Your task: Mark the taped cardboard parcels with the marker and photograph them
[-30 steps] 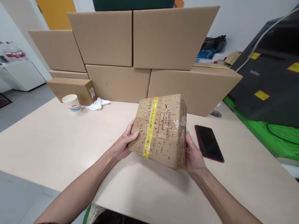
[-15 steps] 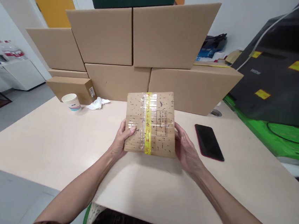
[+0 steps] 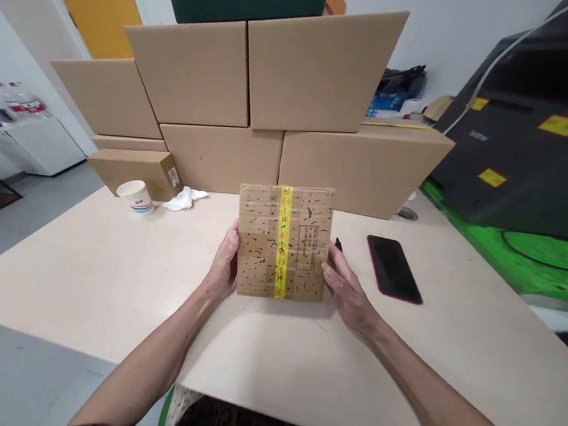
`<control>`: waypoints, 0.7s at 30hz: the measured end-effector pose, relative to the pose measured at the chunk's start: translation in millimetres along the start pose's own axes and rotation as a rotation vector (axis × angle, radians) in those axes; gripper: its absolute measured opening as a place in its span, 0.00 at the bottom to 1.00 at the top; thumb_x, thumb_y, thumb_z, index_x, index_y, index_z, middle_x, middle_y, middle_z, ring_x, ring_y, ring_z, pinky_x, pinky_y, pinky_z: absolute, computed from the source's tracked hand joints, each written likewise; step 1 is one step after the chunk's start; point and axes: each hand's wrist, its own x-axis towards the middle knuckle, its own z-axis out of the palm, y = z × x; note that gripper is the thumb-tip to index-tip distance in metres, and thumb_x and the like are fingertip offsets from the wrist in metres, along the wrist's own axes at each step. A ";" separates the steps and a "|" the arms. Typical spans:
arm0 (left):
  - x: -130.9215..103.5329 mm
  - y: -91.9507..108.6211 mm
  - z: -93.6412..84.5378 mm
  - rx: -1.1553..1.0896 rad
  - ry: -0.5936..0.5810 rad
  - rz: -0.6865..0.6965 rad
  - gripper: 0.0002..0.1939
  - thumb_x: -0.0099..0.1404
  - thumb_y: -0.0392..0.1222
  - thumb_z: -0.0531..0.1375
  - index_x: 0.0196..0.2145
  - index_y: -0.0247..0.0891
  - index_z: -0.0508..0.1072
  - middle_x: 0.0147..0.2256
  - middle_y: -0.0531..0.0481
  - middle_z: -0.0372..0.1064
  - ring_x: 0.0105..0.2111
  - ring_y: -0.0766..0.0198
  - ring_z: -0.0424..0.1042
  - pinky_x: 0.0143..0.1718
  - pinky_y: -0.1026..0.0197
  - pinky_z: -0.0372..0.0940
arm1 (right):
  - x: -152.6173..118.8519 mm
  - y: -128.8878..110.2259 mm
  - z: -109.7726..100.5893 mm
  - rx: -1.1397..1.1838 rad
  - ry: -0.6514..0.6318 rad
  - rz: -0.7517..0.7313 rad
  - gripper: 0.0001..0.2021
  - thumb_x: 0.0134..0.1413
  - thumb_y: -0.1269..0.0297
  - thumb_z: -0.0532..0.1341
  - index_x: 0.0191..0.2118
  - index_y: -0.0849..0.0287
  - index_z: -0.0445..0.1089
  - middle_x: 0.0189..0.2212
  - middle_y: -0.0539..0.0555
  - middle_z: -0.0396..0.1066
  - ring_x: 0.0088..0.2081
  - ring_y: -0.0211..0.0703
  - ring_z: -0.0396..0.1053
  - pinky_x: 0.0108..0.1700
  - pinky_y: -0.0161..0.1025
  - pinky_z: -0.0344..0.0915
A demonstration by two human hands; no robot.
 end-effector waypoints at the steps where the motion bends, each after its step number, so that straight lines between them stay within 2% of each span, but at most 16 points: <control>1: 0.9 0.8 -0.8 -0.010 -0.012 -0.004 0.36 0.63 0.68 0.64 0.60 0.45 0.72 0.61 0.43 0.71 0.66 0.41 0.63 0.65 0.42 0.63 | -0.3 0.2 0.1 0.001 -0.013 -0.010 0.33 0.63 0.47 0.64 0.70 0.44 0.57 0.74 0.50 0.54 0.75 0.54 0.49 0.76 0.57 0.46; 4: 2.4 2.9 -3.1 -0.014 -0.030 0.004 0.35 0.62 0.68 0.65 0.60 0.45 0.73 0.59 0.43 0.74 0.65 0.40 0.65 0.63 0.42 0.65 | -0.5 0.8 -0.2 0.000 -0.024 -0.019 0.32 0.64 0.49 0.63 0.70 0.44 0.58 0.74 0.50 0.54 0.75 0.52 0.49 0.76 0.56 0.46; 8: 1.4 6.3 -5.1 0.035 -0.042 0.012 0.36 0.61 0.60 0.69 0.63 0.45 0.70 0.60 0.42 0.72 0.65 0.42 0.66 0.63 0.44 0.65 | 0.8 0.3 -0.7 -0.019 0.004 -0.009 0.33 0.63 0.46 0.64 0.70 0.45 0.58 0.74 0.51 0.55 0.74 0.54 0.51 0.76 0.57 0.47; 13: 0.6 9.7 -3.8 0.088 -0.007 0.045 0.38 0.58 0.57 0.72 0.62 0.41 0.71 0.60 0.41 0.73 0.63 0.42 0.68 0.62 0.47 0.65 | 3.7 -0.9 -0.4 0.008 0.037 0.016 0.37 0.58 0.42 0.65 0.69 0.44 0.58 0.73 0.53 0.57 0.73 0.56 0.53 0.73 0.58 0.54; 17: 1.0 10.2 -3.6 0.057 -0.033 -0.035 0.37 0.56 0.58 0.72 0.59 0.37 0.74 0.53 0.39 0.78 0.57 0.41 0.74 0.57 0.47 0.69 | 4.9 -1.5 -3.0 0.088 0.030 0.044 0.41 0.53 0.40 0.68 0.69 0.42 0.56 0.71 0.54 0.61 0.71 0.59 0.58 0.69 0.59 0.60; 21: 1.4 9.3 -7.0 0.051 -0.105 -0.141 0.36 0.56 0.61 0.71 0.55 0.35 0.77 0.48 0.39 0.81 0.52 0.41 0.77 0.55 0.47 0.70 | 3.0 -6.1 -6.0 0.139 0.024 0.054 0.46 0.47 0.40 0.72 0.70 0.40 0.54 0.67 0.56 0.66 0.69 0.61 0.62 0.67 0.61 0.61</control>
